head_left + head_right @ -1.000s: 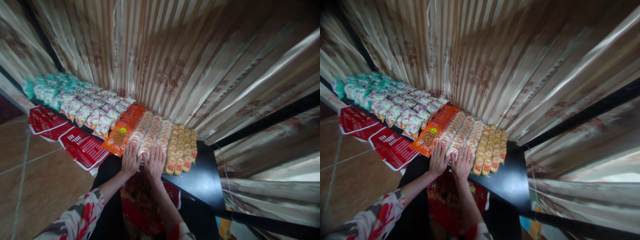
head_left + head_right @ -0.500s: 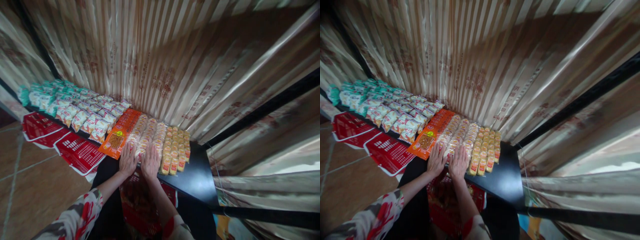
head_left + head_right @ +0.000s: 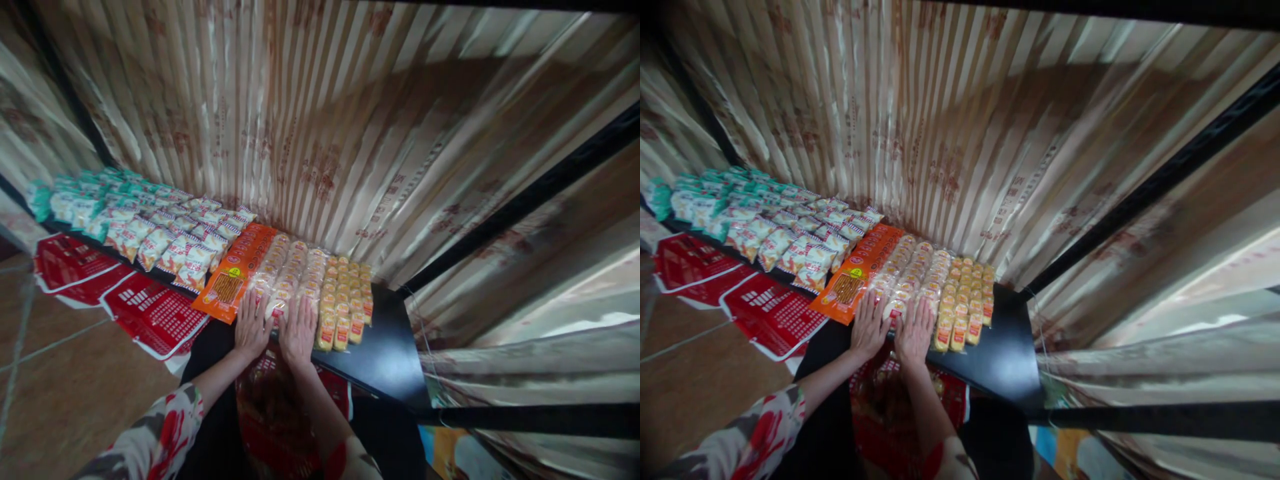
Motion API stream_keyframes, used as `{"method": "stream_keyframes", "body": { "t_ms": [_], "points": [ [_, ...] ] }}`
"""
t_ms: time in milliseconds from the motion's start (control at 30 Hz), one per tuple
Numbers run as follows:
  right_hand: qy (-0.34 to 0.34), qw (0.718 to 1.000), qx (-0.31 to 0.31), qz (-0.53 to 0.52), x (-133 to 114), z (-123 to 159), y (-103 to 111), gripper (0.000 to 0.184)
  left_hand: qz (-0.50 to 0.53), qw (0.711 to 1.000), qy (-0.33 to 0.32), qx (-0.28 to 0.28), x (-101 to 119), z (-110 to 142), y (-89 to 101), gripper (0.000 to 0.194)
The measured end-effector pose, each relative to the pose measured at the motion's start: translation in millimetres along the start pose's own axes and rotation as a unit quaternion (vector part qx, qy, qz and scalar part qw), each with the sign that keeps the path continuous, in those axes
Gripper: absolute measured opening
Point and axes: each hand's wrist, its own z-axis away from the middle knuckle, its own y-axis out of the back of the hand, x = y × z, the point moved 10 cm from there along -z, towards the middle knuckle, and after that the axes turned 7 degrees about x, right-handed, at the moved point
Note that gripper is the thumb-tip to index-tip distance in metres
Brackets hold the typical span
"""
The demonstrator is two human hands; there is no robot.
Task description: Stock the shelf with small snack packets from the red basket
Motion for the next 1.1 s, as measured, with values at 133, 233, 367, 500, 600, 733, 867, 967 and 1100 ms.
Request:
{"method": "stream_keyframes", "body": {
  "t_ms": [133,233,367,500,600,733,867,967,1100],
  "points": [
    [-0.015,1.0,0.0,-0.016,3,-2,-3,0.052,-0.001,1.0,-0.004,0.007,0,-2,3.0,0.059],
    [-0.025,1.0,-0.001,-0.017,5,-2,-6,0.051,0.005,1.0,0.004,0.002,-2,-2,1.1,0.059],
    [-0.036,0.999,0.0,-0.025,7,-1,-9,0.05,0.017,1.0,0.001,0.003,-1,-2,1.6,0.058],
    [-0.052,0.998,0.006,-0.026,9,-3,-6,0.049,0.022,1.0,-0.004,0.013,3,-6,8.2,0.058],
    [-0.051,0.999,0.0,-0.017,6,-4,-6,0.049,0.025,0.999,-0.02,0.004,8,-6,5.3,0.057],
    [-0.057,0.998,-0.011,-0.019,4,-4,-7,0.049,0.026,0.999,-0.021,-0.004,7,-2,-3.8,0.055],
    [-0.061,0.997,-0.017,-0.044,4,-3,-5,0.049,0.035,0.999,-0.017,-0.005,5,-1,-5.8,0.056],
    [-0.044,0.996,0.002,-0.072,2,-4,9,0.049,0.027,0.999,-0.029,0.004,10,-3,2.0,0.057],
    [-0.063,0.993,0.048,-0.085,17,-2,41,0.05,0.028,0.997,-0.077,0.006,37,-4,13.4,0.055]
  ]
}}
